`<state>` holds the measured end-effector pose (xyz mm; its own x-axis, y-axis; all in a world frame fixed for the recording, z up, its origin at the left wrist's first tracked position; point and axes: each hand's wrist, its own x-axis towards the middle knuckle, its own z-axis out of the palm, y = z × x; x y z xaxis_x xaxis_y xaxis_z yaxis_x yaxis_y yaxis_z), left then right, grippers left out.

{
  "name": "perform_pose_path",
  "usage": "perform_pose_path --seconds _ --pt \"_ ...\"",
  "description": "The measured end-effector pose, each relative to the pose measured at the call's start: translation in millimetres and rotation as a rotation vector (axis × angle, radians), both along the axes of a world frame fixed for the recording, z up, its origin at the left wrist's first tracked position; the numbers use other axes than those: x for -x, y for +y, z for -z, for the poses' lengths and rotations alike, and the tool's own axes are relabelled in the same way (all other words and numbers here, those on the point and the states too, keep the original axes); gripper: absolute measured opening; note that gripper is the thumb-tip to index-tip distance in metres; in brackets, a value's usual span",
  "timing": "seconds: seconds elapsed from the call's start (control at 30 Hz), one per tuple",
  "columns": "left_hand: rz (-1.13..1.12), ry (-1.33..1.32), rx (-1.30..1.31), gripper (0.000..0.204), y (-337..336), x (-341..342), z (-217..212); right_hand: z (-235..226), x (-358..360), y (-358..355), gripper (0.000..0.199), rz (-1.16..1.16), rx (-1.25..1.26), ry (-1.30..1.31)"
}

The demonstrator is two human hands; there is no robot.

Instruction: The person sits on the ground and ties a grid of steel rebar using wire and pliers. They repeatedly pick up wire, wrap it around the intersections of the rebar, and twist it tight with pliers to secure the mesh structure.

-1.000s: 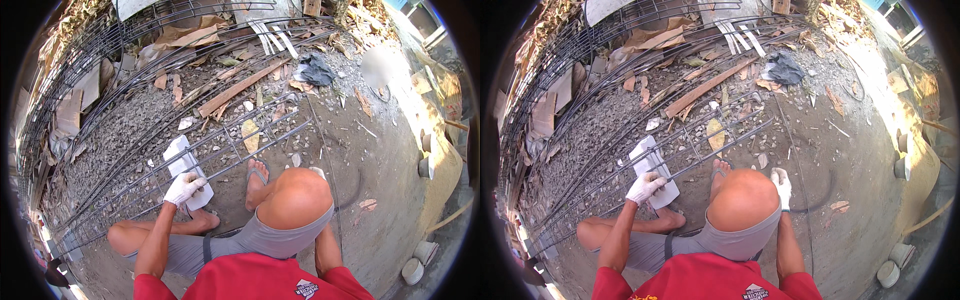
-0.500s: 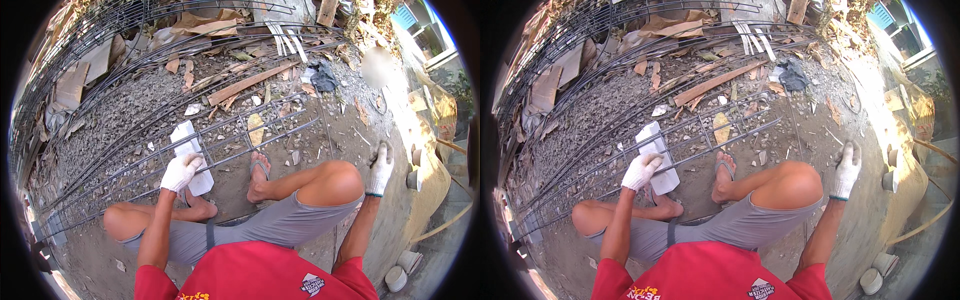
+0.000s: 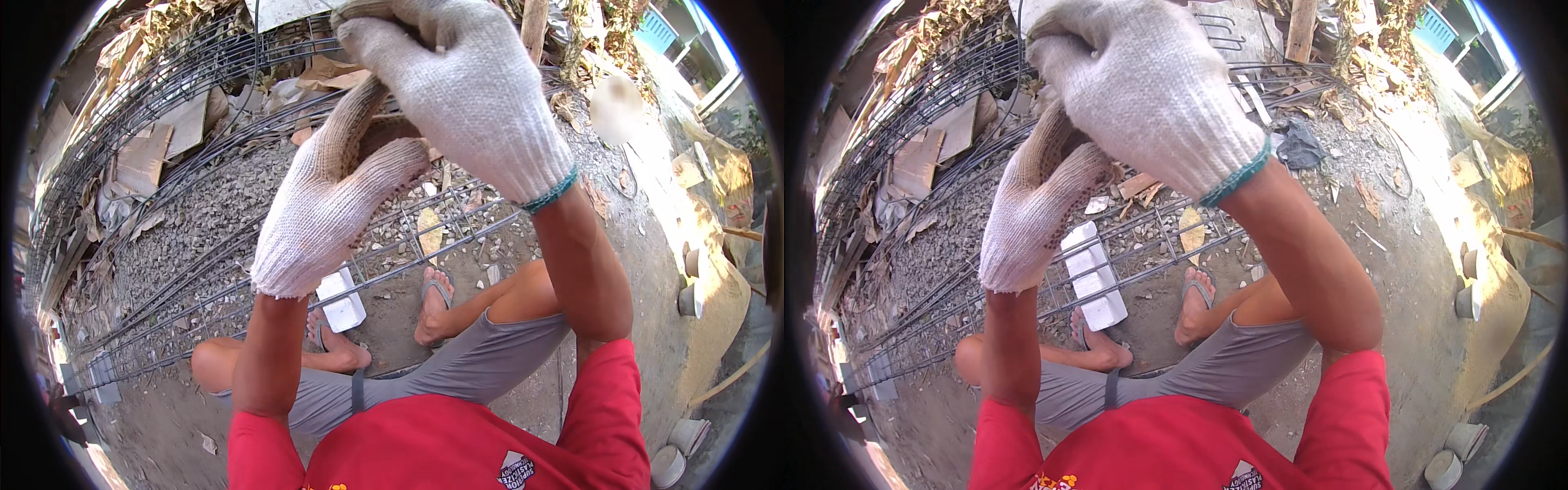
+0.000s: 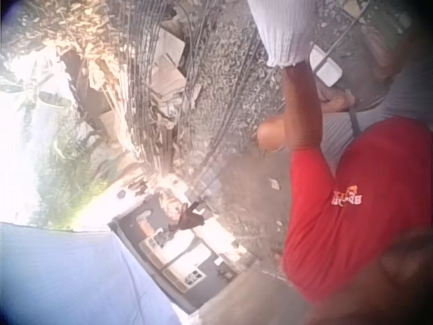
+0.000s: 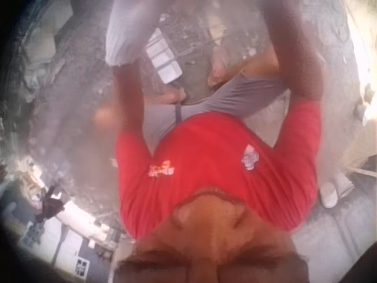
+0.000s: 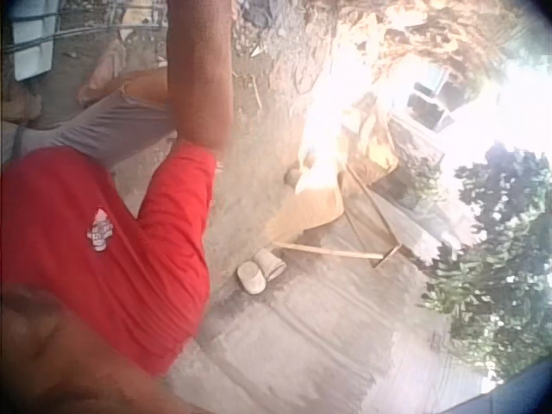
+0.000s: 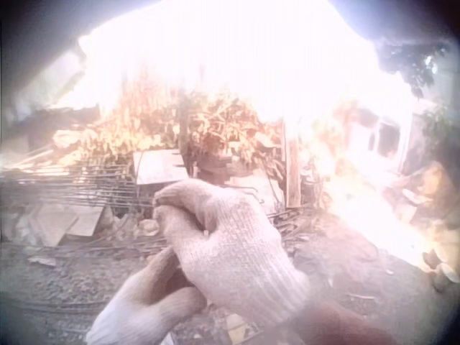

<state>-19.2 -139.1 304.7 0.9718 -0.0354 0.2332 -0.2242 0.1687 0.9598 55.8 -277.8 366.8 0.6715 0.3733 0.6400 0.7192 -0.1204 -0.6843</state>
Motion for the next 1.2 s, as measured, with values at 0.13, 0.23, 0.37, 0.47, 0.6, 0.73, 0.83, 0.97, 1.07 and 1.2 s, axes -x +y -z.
perform_pose_path --seconds 0.13,0.23,0.37,0.47,0.6,0.73,0.83,0.97,1.07,1.2 --pt "-0.149 0.261 0.045 0.047 21.3 17.5 63.2 54.2 6.9 36.9 0.018 -0.003 0.134 -0.083" --pt "-0.372 0.292 0.302 0.045 30.3 48.3 160.8 121.3 43.8 68.0 0.017 -0.100 0.225 0.106" --pt "-0.503 0.274 0.547 0.033 49.1 105.4 264.1 191.2 111.6 55.2 0.020 -0.104 0.114 0.173" --pt "-0.623 0.361 0.658 0.024 68.6 151.1 261.8 255.4 165.4 25.2 0.024 -0.069 0.277 0.548" --pt "-0.430 0.581 0.736 0.020 50.8 179.3 254.5 309.4 154.4 35.7 0.036 -0.198 -0.576 1.801" --pt "-0.356 0.424 1.074 0.039 67.5 196.3 268.7 277.8 52.4 5.7 0.040 0.075 -1.026 1.626" --pt "-0.574 0.343 1.202 0.054 118.7 195.1 239.7 269.3 7.7 -51.6 0.047 0.304 -0.848 1.294" --pt "-0.496 0.086 1.187 0.043 180.1 197.9 205.1 266.6 10.1 -71.6 0.040 0.378 -0.594 1.131" --pt "-0.681 0.032 1.072 0.041 208.5 197.2 178.3 277.6 15.4 -65.6 0.039 0.478 -0.471 1.112" --pt "-0.769 0.106 0.887 0.041 215.4 195.2 164.0 290.1 10.9 -71.4 0.037 0.525 -0.303 0.958"
